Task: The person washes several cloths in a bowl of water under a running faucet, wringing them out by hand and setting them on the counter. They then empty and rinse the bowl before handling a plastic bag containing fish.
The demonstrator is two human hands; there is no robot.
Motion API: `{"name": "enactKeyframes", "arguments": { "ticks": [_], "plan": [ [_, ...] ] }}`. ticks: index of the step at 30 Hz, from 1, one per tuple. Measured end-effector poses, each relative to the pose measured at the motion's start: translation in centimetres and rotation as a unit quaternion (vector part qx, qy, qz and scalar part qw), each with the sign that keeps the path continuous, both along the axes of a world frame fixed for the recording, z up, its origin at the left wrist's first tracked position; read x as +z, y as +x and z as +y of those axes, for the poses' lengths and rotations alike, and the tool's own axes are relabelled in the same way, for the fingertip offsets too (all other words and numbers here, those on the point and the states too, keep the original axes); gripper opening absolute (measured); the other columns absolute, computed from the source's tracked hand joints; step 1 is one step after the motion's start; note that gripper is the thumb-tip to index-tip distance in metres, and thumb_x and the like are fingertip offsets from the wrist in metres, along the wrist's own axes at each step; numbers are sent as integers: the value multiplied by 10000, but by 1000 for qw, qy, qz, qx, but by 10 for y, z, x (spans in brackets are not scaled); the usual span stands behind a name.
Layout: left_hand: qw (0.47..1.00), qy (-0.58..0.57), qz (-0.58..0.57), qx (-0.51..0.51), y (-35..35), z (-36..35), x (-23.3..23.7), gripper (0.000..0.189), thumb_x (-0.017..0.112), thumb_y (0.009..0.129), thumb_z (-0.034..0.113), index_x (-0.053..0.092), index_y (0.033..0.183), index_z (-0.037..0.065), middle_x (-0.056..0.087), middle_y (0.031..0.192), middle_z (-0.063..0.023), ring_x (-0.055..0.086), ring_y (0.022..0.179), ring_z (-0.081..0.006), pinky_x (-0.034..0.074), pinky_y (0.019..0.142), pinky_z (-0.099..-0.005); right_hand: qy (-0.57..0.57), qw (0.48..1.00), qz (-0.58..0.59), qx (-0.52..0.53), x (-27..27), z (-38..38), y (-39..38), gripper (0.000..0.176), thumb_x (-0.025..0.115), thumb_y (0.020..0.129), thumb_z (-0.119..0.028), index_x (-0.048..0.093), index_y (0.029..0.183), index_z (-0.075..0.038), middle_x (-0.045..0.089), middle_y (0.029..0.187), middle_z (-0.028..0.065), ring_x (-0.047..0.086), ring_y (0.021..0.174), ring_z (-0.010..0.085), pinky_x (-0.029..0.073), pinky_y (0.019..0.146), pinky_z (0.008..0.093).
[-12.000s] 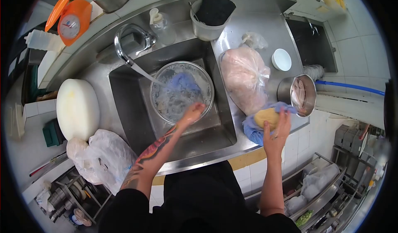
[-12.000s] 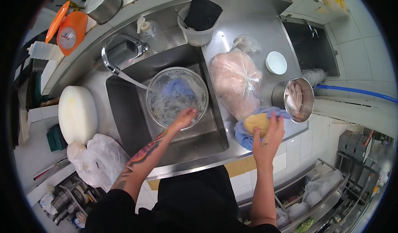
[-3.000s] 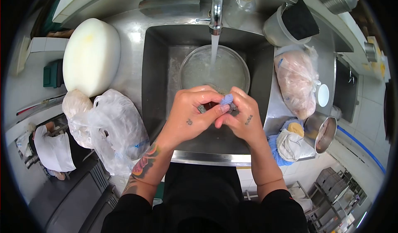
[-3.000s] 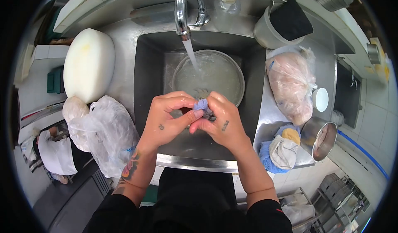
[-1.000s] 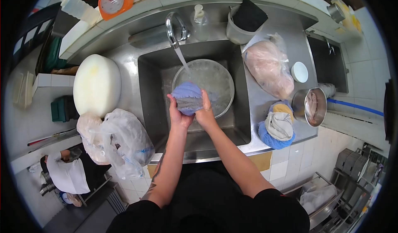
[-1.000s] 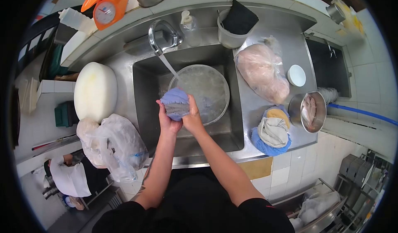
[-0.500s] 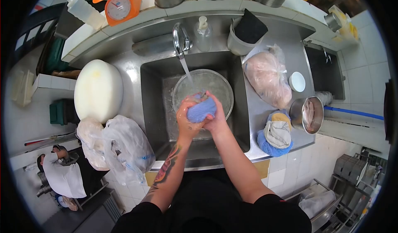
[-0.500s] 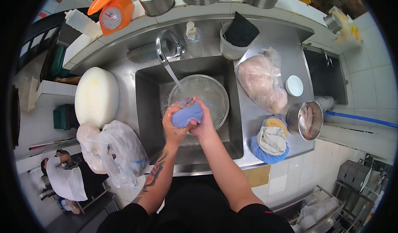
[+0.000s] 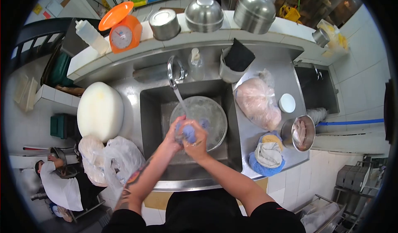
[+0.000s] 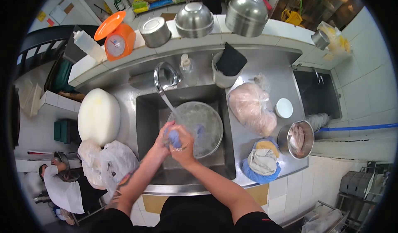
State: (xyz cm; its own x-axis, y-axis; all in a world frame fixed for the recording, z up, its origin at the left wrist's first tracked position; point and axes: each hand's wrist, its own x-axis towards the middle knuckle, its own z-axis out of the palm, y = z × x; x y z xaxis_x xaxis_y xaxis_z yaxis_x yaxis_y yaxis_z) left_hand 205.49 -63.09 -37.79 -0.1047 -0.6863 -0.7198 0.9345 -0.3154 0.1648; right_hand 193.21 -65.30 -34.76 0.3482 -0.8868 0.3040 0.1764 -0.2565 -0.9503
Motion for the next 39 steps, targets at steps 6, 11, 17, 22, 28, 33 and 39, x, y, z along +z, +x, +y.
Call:
{"name": "enactKeyframes", "arguments": {
  "ticks": [6, 11, 17, 22, 28, 33, 39],
  "plan": [
    [973, -44, 4, -226, 41, -19, -5, 119, 669, 956, 214, 648, 891, 116, 694, 839, -43, 672, 715, -148, 559, 637, -308, -250, 967, 22, 40, 11, 7, 1, 209, 701, 579, 2, 643, 769, -63, 648, 904, 73, 632, 938, 325, 521, 832, 407],
    [845, -163, -220, -460, 34, -37, 34, 161, 702, 899, 88, 572, 809, 117, 555, 723, 27, 551, 676, -79, 447, 588, -264, -354, 928, 4, 116, 1, 7, 1, 159, 675, 581, -159, 605, 707, -92, 614, 839, 32, 631, 908, 258, 532, 771, 382],
    [709, -137, -273, -635, 23, -58, 6, 193, 719, 772, 63, 534, 757, 116, 485, 676, 37, 455, 624, -96, 345, 533, -303, -459, 880, 61, 106, -24, 9, 2, 110, 645, 614, -205, 598, 691, -142, 565, 799, 16, 625, 858, 230, 545, 782, 357],
    [581, -198, -364, -701, 10, -65, -25, 207, 712, 689, 52, 509, 710, 85, 473, 639, 10, 434, 603, -125, 338, 526, -360, -481, 860, 115, 129, -76, 14, 8, 84, 639, 660, -230, 596, 701, -171, 580, 824, 4, 606, 840, 222, 521, 788, 357],
    [422, -229, -576, -662, -18, -27, -102, 187, 788, 734, 173, 638, 792, 78, 631, 721, -57, 591, 697, -158, 483, 619, -356, -518, 797, 214, 225, -158, 44, -5, 64, 632, 735, -258, 637, 710, -199, 577, 866, -3, 605, 949, 232, 509, 879, 365],
    [833, -9, -197, -517, -41, -29, -73, 668, 582, 907, 717, 638, 1259, 153, 691, 1171, -78, 648, 1110, -221, 526, 943, -405, -229, 943, 179, 161, -79, 14, -96, 243, 713, 647, -73, 664, 882, -101, 623, 941, 72, 630, 986, 302, 515, 895, 407],
    [945, -202, -34, -253, -148, -23, -41, 773, 417, 980, 707, 475, 1480, 120, 497, 1488, -116, 466, 1386, -316, 471, 1063, -547, 89, 894, 383, -216, 16, -64, -229, 467, 756, 903, -288, 621, 1240, 7, 685, 1146, 213, 665, 1053, 357, 503, 960, 435]
  ]
}}
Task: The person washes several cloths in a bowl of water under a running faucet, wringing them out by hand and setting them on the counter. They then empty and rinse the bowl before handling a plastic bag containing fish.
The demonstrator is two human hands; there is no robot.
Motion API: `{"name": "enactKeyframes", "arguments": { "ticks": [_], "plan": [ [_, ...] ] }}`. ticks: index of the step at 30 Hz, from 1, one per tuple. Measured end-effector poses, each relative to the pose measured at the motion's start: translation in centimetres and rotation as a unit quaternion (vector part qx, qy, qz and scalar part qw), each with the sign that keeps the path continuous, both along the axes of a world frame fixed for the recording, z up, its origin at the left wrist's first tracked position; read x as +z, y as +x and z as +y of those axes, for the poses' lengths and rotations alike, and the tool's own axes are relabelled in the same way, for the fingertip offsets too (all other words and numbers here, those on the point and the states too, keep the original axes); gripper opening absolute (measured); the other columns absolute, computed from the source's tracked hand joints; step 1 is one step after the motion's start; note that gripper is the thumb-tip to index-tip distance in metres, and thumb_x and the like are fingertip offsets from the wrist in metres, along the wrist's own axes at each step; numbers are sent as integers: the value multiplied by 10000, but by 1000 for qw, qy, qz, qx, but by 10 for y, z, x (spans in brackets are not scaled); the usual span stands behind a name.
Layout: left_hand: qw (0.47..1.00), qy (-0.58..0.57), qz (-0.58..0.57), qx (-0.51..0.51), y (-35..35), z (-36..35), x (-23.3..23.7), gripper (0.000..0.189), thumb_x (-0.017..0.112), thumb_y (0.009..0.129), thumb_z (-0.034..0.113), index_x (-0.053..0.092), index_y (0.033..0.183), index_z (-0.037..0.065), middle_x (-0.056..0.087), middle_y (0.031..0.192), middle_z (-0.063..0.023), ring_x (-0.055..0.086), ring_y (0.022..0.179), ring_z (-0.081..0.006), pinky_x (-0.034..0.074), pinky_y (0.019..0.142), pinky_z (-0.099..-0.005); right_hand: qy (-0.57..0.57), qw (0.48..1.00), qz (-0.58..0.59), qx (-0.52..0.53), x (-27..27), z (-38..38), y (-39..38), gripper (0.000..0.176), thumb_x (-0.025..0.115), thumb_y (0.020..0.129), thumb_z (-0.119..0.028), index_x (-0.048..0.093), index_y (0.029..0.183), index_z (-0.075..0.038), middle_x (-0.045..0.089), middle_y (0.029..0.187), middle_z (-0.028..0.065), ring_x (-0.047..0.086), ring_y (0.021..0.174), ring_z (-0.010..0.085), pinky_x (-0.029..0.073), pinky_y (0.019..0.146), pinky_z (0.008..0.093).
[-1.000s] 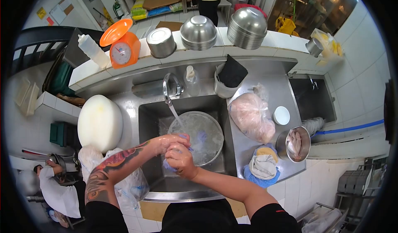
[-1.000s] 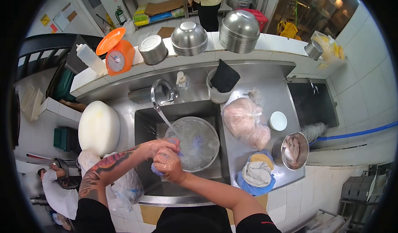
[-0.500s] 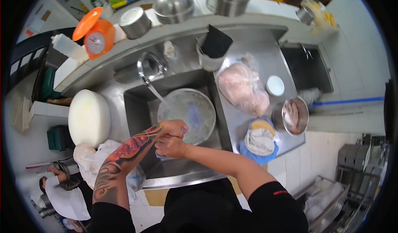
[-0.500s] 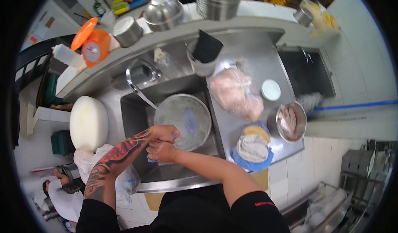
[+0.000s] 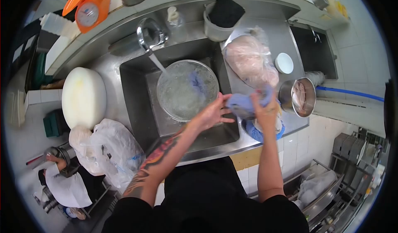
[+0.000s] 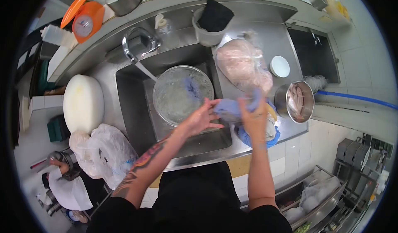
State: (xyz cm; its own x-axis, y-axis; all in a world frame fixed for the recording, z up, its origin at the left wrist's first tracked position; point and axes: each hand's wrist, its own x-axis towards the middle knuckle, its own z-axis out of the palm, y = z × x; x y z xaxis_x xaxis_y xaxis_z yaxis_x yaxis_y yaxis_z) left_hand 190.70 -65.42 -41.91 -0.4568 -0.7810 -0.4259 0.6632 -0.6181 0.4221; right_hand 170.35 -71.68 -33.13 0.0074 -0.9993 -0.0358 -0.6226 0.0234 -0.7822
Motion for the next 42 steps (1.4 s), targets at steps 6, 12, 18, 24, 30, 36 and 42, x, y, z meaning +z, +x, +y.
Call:
{"name": "enactKeyframes", "arguments": {
  "ticks": [6, 12, 18, 24, 30, 36, 42],
  "plan": [
    [831, -56, -552, -44, 34, 56, -189, 412, 641, 972, 280, 575, 1318, 67, 593, 1340, -162, 602, 1214, -315, 527, 936, -448, -220, 947, 230, -49, -3, -5, -30, 532, 688, 915, -119, 527, 1405, 14, 515, 1419, 270, 517, 1301, 425, 394, 1109, 469],
    [473, -259, -842, -27, 112, 77, -273, 259, 653, 872, 171, 694, 1113, 88, 712, 1090, -157, 673, 1079, -344, 505, 952, -476, -24, 977, -49, 208, -74, 25, 105, 303, 645, 901, -49, 657, 1202, -22, 692, 1179, 195, 671, 1109, 353, 523, 958, 396],
    [489, -83, -717, -490, 137, 71, -281, 462, 710, 801, 281, 686, 1235, 125, 741, 1075, -186, 690, 1082, -377, 508, 960, -519, 121, 911, 247, 306, -309, 10, 175, 412, 662, 909, -215, 640, 1290, -58, 621, 1324, 237, 572, 1275, 397, 481, 1048, 447],
    [691, -7, -686, -226, 139, 80, -282, 515, 651, 840, 269, 628, 1319, 81, 675, 1196, -268, 637, 1139, -440, 491, 994, -523, 209, 843, 354, 346, -401, 33, 185, 375, 659, 872, -161, 674, 1227, -40, 656, 1266, 229, 637, 1165, 396, 522, 986, 463],
    [719, -31, -681, -136, 139, 84, -288, 647, 661, 824, 181, 518, 1447, 77, 577, 1352, -283, 535, 1283, -434, 466, 1047, -482, 291, 821, 269, 410, -337, 32, 187, 210, 637, 843, -97, 738, 1009, -15, 729, 1010, 186, 708, 978, 319, 553, 870, 386],
    [922, 34, -384, 41, 114, 68, -232, 591, 487, 983, 260, 422, 1552, 115, 534, 1472, -197, 466, 1404, -314, 421, 1123, -452, 301, 856, -146, 394, -112, 10, 173, 201, 592, 835, 11, 724, 987, 17, 716, 933, 85, 660, 873, 178, 519, 837, 311],
    [978, 140, 35, 148, 115, 48, -168, 483, 462, 1064, 378, 537, 1468, 124, 587, 1354, -128, 572, 1241, -267, 447, 1072, -425, 193, 898, -234, 319, -50, -13, 153, 246, 541, 836, 13, 721, 1004, 19, 704, 979, 70, 638, 939, 173, 487, 877, 303]
  ]
}}
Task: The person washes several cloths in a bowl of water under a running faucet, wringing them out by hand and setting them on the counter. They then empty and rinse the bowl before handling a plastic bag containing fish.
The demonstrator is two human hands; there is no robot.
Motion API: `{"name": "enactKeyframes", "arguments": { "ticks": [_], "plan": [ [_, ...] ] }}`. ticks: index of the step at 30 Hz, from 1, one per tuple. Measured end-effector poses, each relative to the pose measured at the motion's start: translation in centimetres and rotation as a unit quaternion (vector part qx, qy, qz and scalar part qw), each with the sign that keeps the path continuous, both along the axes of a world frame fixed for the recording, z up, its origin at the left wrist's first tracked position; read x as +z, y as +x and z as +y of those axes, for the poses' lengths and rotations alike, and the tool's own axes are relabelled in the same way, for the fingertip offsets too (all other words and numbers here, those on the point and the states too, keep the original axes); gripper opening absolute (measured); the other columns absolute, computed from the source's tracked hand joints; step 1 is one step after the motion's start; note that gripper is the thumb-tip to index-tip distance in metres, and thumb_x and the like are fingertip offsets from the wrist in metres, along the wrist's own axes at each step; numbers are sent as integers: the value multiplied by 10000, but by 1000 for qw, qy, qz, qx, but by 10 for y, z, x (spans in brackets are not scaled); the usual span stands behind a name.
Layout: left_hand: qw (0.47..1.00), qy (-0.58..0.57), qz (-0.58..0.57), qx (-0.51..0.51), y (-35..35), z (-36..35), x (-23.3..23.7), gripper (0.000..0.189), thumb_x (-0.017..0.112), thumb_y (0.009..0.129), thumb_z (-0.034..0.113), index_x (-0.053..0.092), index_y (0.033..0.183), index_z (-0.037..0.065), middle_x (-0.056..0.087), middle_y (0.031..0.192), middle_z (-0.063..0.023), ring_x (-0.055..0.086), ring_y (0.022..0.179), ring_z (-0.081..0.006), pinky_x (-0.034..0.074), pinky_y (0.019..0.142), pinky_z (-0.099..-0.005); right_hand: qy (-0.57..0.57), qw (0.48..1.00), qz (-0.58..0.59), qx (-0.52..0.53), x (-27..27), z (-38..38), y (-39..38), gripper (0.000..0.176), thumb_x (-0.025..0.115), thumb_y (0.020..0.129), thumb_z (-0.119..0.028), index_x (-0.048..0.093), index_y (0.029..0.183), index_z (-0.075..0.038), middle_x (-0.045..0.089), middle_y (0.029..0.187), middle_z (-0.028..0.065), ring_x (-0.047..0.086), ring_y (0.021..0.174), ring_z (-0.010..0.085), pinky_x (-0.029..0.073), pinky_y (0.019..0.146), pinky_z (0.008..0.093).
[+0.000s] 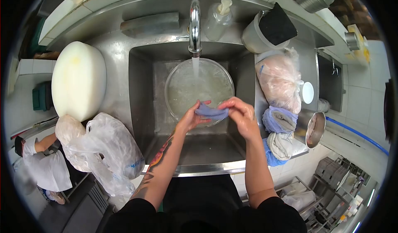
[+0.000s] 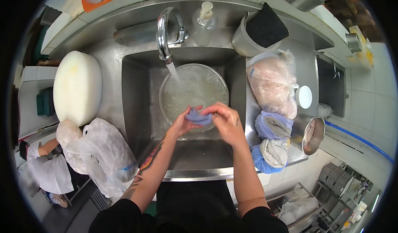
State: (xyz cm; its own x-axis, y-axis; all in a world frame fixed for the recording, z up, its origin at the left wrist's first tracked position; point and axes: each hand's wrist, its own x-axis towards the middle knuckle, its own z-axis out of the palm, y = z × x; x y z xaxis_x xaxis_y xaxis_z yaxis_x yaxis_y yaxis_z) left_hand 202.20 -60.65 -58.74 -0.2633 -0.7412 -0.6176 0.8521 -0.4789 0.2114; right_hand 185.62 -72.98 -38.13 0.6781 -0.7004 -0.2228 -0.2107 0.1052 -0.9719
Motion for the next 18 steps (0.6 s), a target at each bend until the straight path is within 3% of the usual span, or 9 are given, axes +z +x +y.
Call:
{"name": "enactKeyframes", "arguments": {
  "ticks": [3, 5, 6, 8, 9, 10, 12, 14, 18],
  "plan": [
    [998, -19, -59, 12, 12, 14, -33, 397, 542, 1039, 284, 590, 1397, 119, 622, 1255, -105, 618, 1090, -250, 508, 962, -412, 168, 967, -50, -186, -84, -11, 5, 278, 503, 878, -8, 731, 1037, -16, 692, 972, 36, 606, 903, 150, 471, 843, 290],
    [912, 120, -391, 42, 22, 13, -32, 347, 629, 963, 138, 628, 1306, 88, 639, 1231, -135, 631, 985, -255, 534, 871, -415, 188, 956, -38, -221, -164, -21, 11, 269, 511, 890, -2, 731, 1045, -19, 680, 946, 26, 596, 891, 139, 470, 817, 289],
    [911, 121, -391, 41, 29, 18, -45, 347, 629, 963, 138, 628, 1306, 88, 639, 1231, -135, 631, 985, -255, 534, 871, -415, 116, 953, 20, -279, -212, -25, 11, 256, 520, 897, 2, 725, 1049, -23, 672, 939, 50, 610, 883, 172, 478, 800, 315],
    [666, 83, -740, -43, 43, 33, -80, 388, 668, 879, 46, 633, 1266, 56, 628, 1236, -200, 621, 1071, -317, 518, 911, -424, 44, 939, 80, -331, -261, -19, 9, 243, 529, 904, 7, 718, 1053, -27, 664, 931, 73, 624, 875, 204, 486, 784, 341],
    [667, 86, -739, -45, 42, 35, -83, 388, 668, 879, 46, 633, 1266, 56, 628, 1236, -200, 621, 1071, -317, 518, 911, -424, -147, 932, 163, -287, -275, -10, 10, 237, 537, 900, 14, 712, 1051, -36, 656, 949, 108, 636, 893, 260, 494, 792, 379],
    [588, 3, -806, -64, 39, 36, -81, 399, 673, 857, 61, 636, 1254, 50, 625, 1232, -220, 598, 1138, -350, 494, 962, -457, -332, 883, 239, -230, -285, -1, 11, 232, 545, 896, 21, 706, 1049, -45, 649, 967, 144, 649, 910, 317, 501, 801, 417],
    [501, -82, -858, -83, 30, 37, -74, 410, 678, 835, 76, 638, 1242, 45, 622, 1228, -239, 574, 1205, -382, 470, 1013, -491, -327, 902, 237, -152, -300, 18, 11, 257, 544, 871, 37, 702, 1052, -55, 641, 1018, 174, 644, 916, 355, 503, 809, 446],
    [367, -123, -887, -251, 17, 43, -62, 462, 694, 821, 126, 624, 1273, 59, 565, 1369, -233, 453, 1373, -415, 360, 1121, -584, -320, 916, 232, -73, -307, 37, 8, 284, 544, 847, 53, 698, 1055, -65, 633, 1070, 204, 639, 921, 394, 504, 818, 475],
    [376, -34, -767, -518, 10, 47, -75, 593, 721, 813, 203, 562, 1368, 71, 451, 1526, -192, 342, 1464, -417, 275, 1163, -641, -283, 838, 442, 150, -307, 56, 6, 245, 549, 876, 37, 714, 1023, -67, 652, 1078, 199, 657, 945, 378, 527, 841, 466]
  ]
}}
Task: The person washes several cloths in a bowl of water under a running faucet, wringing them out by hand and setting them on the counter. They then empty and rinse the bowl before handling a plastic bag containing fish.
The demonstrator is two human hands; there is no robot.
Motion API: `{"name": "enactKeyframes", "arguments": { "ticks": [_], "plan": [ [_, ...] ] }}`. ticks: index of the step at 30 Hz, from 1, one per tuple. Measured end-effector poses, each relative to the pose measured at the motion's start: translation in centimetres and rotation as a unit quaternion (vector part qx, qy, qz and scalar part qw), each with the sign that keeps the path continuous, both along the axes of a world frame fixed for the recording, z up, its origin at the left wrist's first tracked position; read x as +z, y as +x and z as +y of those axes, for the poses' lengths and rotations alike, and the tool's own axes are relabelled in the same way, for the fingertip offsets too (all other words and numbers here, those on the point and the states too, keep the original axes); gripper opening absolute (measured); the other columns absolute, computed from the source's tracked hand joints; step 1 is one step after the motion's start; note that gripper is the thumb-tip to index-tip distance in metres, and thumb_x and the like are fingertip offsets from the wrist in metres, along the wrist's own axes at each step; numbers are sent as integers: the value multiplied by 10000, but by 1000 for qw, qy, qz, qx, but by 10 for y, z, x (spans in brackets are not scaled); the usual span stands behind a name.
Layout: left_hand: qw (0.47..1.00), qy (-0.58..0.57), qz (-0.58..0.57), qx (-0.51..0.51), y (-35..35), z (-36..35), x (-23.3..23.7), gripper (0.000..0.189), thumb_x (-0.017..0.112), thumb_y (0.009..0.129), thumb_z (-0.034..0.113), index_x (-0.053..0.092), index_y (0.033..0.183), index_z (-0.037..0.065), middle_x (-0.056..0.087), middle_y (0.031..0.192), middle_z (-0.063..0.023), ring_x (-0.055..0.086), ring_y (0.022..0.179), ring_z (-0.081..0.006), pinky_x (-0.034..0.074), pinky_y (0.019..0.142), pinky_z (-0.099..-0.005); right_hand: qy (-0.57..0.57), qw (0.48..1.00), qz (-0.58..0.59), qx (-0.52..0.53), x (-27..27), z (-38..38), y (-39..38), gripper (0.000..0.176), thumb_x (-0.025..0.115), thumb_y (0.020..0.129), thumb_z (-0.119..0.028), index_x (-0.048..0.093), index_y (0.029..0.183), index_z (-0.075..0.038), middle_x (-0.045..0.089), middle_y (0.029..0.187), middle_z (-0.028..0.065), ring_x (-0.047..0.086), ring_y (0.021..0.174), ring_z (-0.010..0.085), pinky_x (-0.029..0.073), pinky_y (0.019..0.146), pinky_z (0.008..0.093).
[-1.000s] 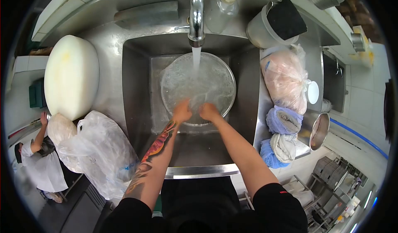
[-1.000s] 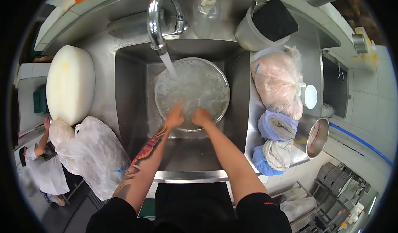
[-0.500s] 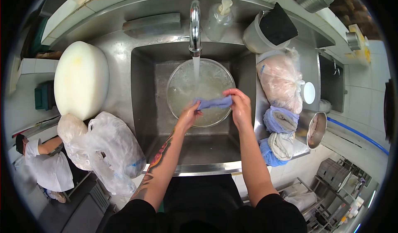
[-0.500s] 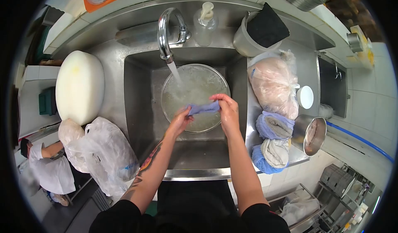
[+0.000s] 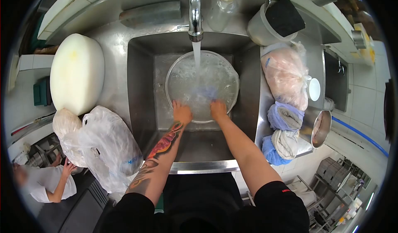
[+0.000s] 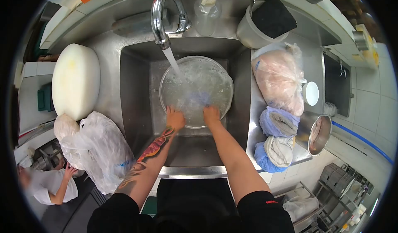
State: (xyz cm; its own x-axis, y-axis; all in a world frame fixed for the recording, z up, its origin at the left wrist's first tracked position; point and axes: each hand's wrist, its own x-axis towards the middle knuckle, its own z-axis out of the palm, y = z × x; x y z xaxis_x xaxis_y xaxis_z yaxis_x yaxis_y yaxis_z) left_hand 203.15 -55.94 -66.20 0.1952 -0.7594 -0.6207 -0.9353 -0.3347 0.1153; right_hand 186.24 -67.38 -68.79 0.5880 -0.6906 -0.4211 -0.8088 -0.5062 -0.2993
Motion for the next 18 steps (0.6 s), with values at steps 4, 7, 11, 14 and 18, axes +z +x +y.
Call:
{"name": "enactKeyframes", "arguments": {
  "ticks": [4, 7, 11, 14, 18],
  "plan": [
    [970, -165, 148, 104, -24, 2, 21, 707, 774, 805, 223, 502, 1443, 83, 510, 1483, -165, 303, 1479, -434, 233, 1179, -649, 282, 946, -144, -72, 89, -9, 20, 191, 587, 889, 37, 736, 996, -17, 671, 996, 163, 666, 899, 320, 541, 821, 409],
    [893, -333, 274, 129, -39, -16, 66, 663, 777, 800, 167, 534, 1410, 78, 614, 1333, -176, 426, 1385, -418, 294, 1148, -614, 273, 899, -337, -62, 185, -18, 12, 198, 582, 915, 40, 754, 986, -29, 685, 973, 153, 664, 896, 302, 531, 816, 367],
    [817, -237, 445, 281, -32, -39, 88, 545, 735, 799, 57, 603, 1327, 54, 664, 1173, -184, 647, 1105, -353, 503, 953, -454, 133, 871, -446, -155, 237, -43, -32, 251, 567, 894, 91, 760, 969, -51, 656, 946, 126, 658, 885, 270, 525, 794, 345],
    [842, -356, 311, 260, -29, -47, 128, 478, 702, 803, 10, 628, 1275, 38, 663, 1115, -192, 679, 967, -307, 533, 816, -381, 53, 920, -346, -178, 192, -40, -58, 320, 626, 860, 68, 719, 1136, -65, 636, 1048, 125, 647, 951, 282, 526, 872, 361],
    [833, -384, 341, 204, -41, -48, 169, 402, 700, 837, 24, 632, 1233, 24, 671, 1095, -154, 670, 994, -266, 531, 850, -378, 158, 902, -375, -142, 140, 7, -23, 622, 670, 808, 43, 508, 1399, -58, 539, 1324, 197, 592, 1194, 312, 485, 1015, 408]
  ]
}}
